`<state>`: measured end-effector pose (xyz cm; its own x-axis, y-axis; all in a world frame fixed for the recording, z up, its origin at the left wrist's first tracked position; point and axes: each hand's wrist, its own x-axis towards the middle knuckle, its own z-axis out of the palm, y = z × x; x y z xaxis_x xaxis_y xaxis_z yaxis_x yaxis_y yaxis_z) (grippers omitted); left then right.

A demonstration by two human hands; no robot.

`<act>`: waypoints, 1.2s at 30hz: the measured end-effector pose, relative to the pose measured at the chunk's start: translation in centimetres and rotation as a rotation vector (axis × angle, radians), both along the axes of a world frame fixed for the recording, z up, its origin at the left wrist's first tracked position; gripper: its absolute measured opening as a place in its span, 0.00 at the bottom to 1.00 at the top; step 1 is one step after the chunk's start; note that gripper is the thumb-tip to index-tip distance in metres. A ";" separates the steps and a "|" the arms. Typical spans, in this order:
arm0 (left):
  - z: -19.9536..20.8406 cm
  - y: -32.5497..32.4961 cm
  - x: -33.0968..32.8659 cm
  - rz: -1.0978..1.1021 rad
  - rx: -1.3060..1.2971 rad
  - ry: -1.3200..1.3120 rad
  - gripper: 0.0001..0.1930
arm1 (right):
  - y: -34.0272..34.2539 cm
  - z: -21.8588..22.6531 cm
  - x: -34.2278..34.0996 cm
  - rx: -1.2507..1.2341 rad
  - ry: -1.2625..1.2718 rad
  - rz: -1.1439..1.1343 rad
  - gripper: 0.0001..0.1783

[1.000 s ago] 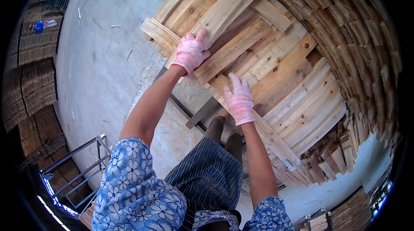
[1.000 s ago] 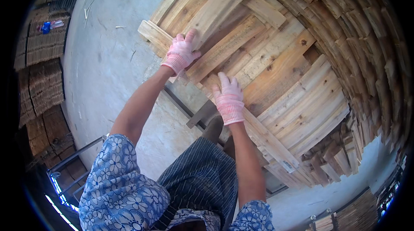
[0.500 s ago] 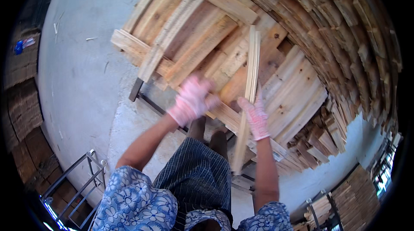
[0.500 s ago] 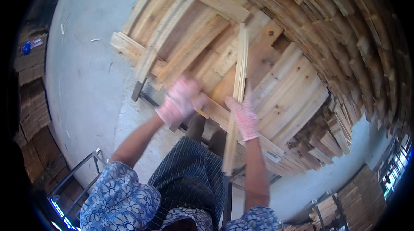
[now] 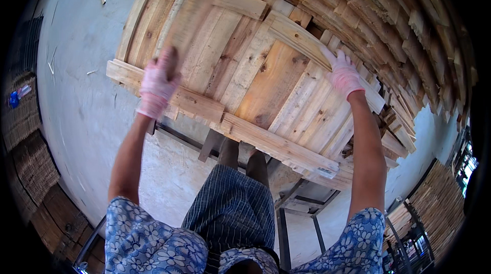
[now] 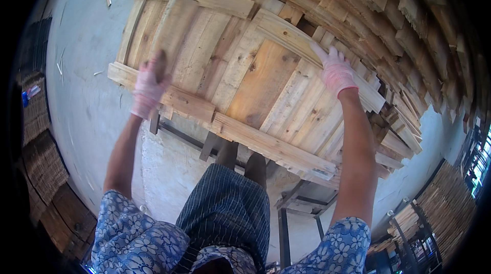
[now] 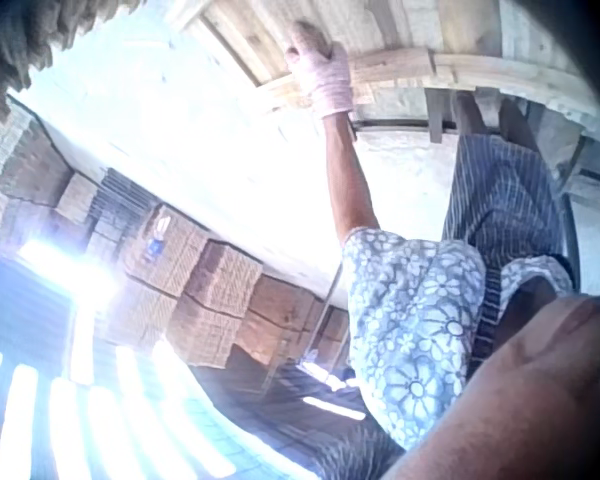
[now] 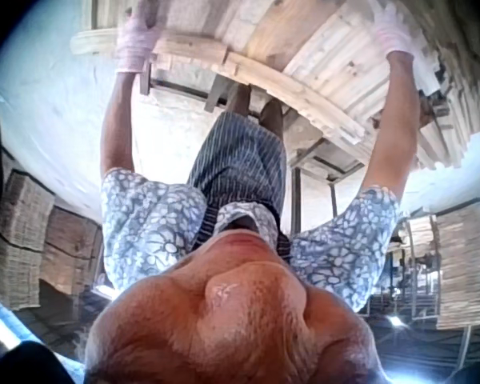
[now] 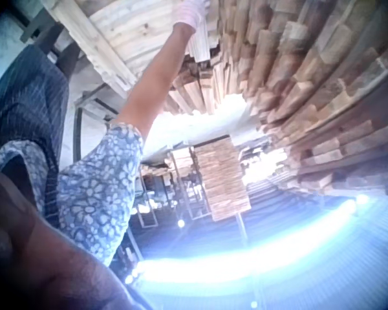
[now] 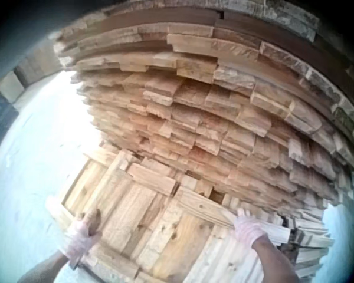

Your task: The person stacks wooden planks onto a metal rack in a workshop. They repeatedly pick up planks from a pile on the floor and place them onto the rack, arranging them in layers.

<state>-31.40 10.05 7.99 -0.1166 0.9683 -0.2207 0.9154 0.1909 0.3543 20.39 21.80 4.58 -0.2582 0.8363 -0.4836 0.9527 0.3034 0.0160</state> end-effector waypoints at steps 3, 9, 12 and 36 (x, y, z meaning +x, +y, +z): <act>-2.7 2.1 -6.4 0.032 0.063 0.213 0.45 | 1.5 1.1 -2.7 -0.066 0.052 -0.010 0.47; -5.5 3.0 -9.6 -0.060 0.060 -0.001 0.45 | 1.7 0.7 -3.4 -0.038 0.107 0.036 0.42; -4.1 5.3 -3.1 -0.177 0.019 0.307 0.39 | 1.4 -0.6 -0.8 0.065 0.082 0.095 0.42; -9.4 1.6 37.9 -0.871 -0.559 0.330 0.39 | -67.8 16.8 8.4 -0.500 -0.194 -1.217 0.28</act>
<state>6.53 11.70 -1.40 0.4276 0.5197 -0.7397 0.8488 -0.5123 0.1307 28.74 -45.98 21.37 0.6303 0.2061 -0.7485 0.6142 -0.7221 0.3183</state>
